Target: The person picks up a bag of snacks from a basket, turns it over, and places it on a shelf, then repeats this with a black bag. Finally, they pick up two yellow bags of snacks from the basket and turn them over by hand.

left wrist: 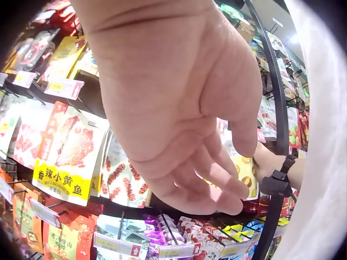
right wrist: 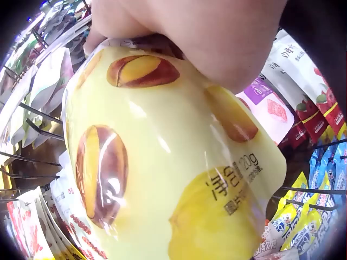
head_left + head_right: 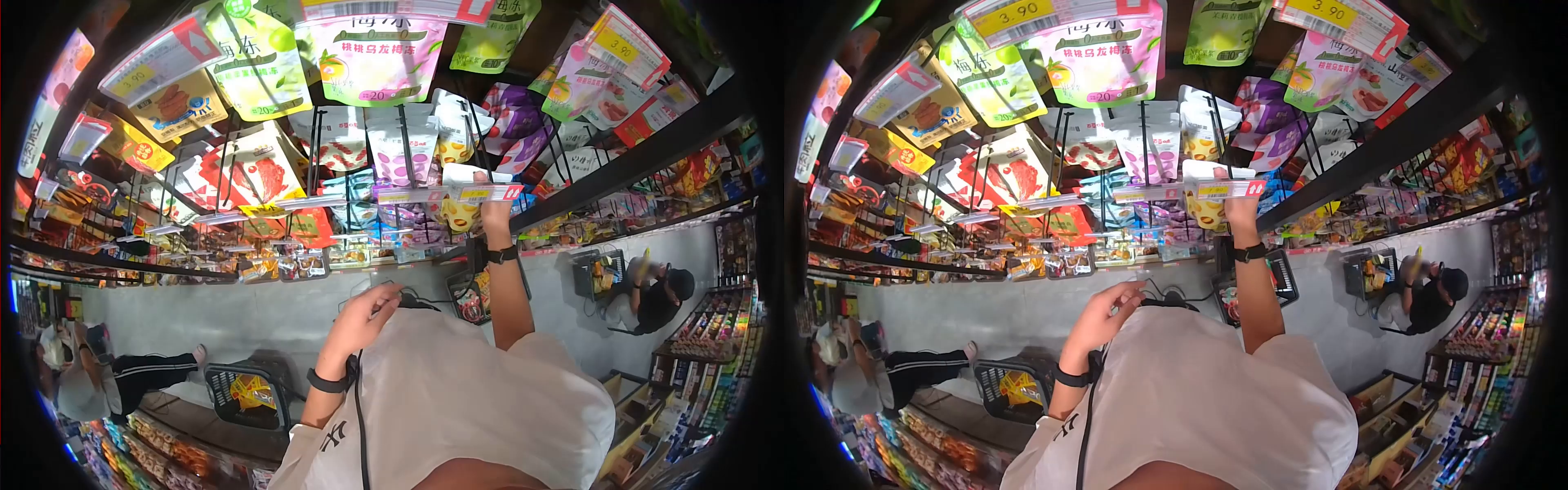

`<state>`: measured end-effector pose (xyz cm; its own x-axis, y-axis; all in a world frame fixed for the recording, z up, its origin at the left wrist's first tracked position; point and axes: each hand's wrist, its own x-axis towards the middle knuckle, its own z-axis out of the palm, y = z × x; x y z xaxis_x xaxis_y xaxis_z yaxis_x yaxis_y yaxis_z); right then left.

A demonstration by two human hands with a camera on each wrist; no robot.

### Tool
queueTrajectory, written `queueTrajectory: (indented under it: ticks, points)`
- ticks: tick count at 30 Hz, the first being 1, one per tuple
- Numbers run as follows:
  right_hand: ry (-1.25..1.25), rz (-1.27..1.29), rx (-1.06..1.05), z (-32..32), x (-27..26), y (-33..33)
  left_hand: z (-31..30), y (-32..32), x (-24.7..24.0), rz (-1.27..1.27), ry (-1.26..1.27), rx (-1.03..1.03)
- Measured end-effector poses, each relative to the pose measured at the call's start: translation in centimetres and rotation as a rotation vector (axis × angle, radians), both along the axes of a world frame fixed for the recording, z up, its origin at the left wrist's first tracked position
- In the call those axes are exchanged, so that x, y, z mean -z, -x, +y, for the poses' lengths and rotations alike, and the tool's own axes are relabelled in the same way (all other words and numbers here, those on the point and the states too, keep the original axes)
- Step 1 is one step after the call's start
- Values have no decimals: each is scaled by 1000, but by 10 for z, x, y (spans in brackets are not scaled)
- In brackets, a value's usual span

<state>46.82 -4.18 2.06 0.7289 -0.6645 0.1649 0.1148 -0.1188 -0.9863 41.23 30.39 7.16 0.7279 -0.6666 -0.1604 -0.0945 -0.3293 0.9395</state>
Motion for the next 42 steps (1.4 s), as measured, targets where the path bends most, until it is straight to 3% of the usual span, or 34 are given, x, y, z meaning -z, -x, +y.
queueTrajectory:
  ticks: [6, 19, 22, 25, 26, 30, 32, 34, 37, 40, 41, 42]
  points:
    - [132, -102, -63, -10, 26, 1, 15, -4, 6, -37, 60, -34]
    - [-23, -230, 4, -1, 23, 10, 37, -11, 9, -35, 84, -76]
    - [-442, -294, 85, -2, 28, -1, 42, -11, 12, -10, 122, -96]
    - [-168, -151, 78, -14, 40, -8, 50, -13, 11, -8, 64, -56]
    - [-258, -174, 112, -22, 51, -16, 53, -12, 11, -1, 66, -59]
    - [-209, -22, 91, -35, 37, -38, 62, -13, 14, -15, 90, -71]
    - [-71, -112, 50, -58, 57, -57, 67, -11, 16, -20, 102, -86]
    - [179, -18, 74, -50, 39, -63, 73, -10, 16, -8, 110, -111]
    - [141, 149, 100, -42, 11, -81, 84, -6, 8, 0, 115, -149]
    - [208, 118, 112, -36, 9, -83, 99, 1, 14, -33, 106, -174]
    - [39, 144, 150, -35, 7, -85, 104, 3, 15, -23, 107, -190]
    - [157, 94, 220, -54, 40, -92, 108, 7, 15, -13, 108, -206]
